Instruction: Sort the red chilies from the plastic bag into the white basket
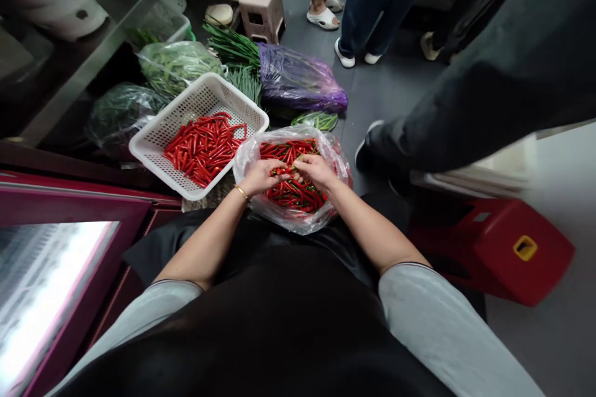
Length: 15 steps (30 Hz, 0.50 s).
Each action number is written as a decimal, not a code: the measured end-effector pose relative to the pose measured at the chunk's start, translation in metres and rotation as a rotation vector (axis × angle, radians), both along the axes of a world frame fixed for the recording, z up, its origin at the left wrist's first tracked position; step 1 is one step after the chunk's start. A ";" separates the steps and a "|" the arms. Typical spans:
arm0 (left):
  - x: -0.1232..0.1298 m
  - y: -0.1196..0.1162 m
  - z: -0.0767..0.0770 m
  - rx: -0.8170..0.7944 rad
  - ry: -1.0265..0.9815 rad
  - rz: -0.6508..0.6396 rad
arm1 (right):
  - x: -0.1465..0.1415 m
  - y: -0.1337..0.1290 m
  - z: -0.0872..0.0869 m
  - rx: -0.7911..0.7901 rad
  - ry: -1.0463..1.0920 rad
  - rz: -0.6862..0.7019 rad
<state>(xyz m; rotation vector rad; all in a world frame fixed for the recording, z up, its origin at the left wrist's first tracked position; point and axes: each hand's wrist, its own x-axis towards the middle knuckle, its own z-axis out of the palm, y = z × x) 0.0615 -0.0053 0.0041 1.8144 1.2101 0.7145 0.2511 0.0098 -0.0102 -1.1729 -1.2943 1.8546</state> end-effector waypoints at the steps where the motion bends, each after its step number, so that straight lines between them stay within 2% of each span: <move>1: -0.003 -0.001 0.001 -0.026 -0.009 -0.015 | -0.003 -0.004 -0.007 -0.093 0.049 -0.039; 3: -0.009 -0.003 0.003 -0.088 -0.076 -0.038 | -0.010 -0.011 -0.014 -0.195 0.115 -0.084; 5: -0.011 -0.005 0.003 -0.129 -0.184 0.013 | -0.018 -0.015 -0.009 -0.175 0.143 -0.087; 7: -0.011 -0.007 0.001 -0.189 -0.292 0.154 | -0.022 -0.016 0.005 -0.015 0.069 -0.102; 9: -0.008 -0.008 -0.001 -0.278 -0.347 0.238 | -0.022 -0.016 0.023 0.257 -0.140 -0.147; 12: 0.000 -0.012 0.000 -0.259 -0.251 0.156 | -0.022 -0.017 0.041 0.652 -0.504 -0.146; 13: 0.003 -0.013 0.001 -0.201 -0.202 0.124 | -0.022 -0.017 0.042 0.717 -0.571 -0.113; 15: 0.006 -0.016 0.006 -0.103 -0.144 0.050 | -0.021 -0.016 0.038 0.685 -0.577 -0.032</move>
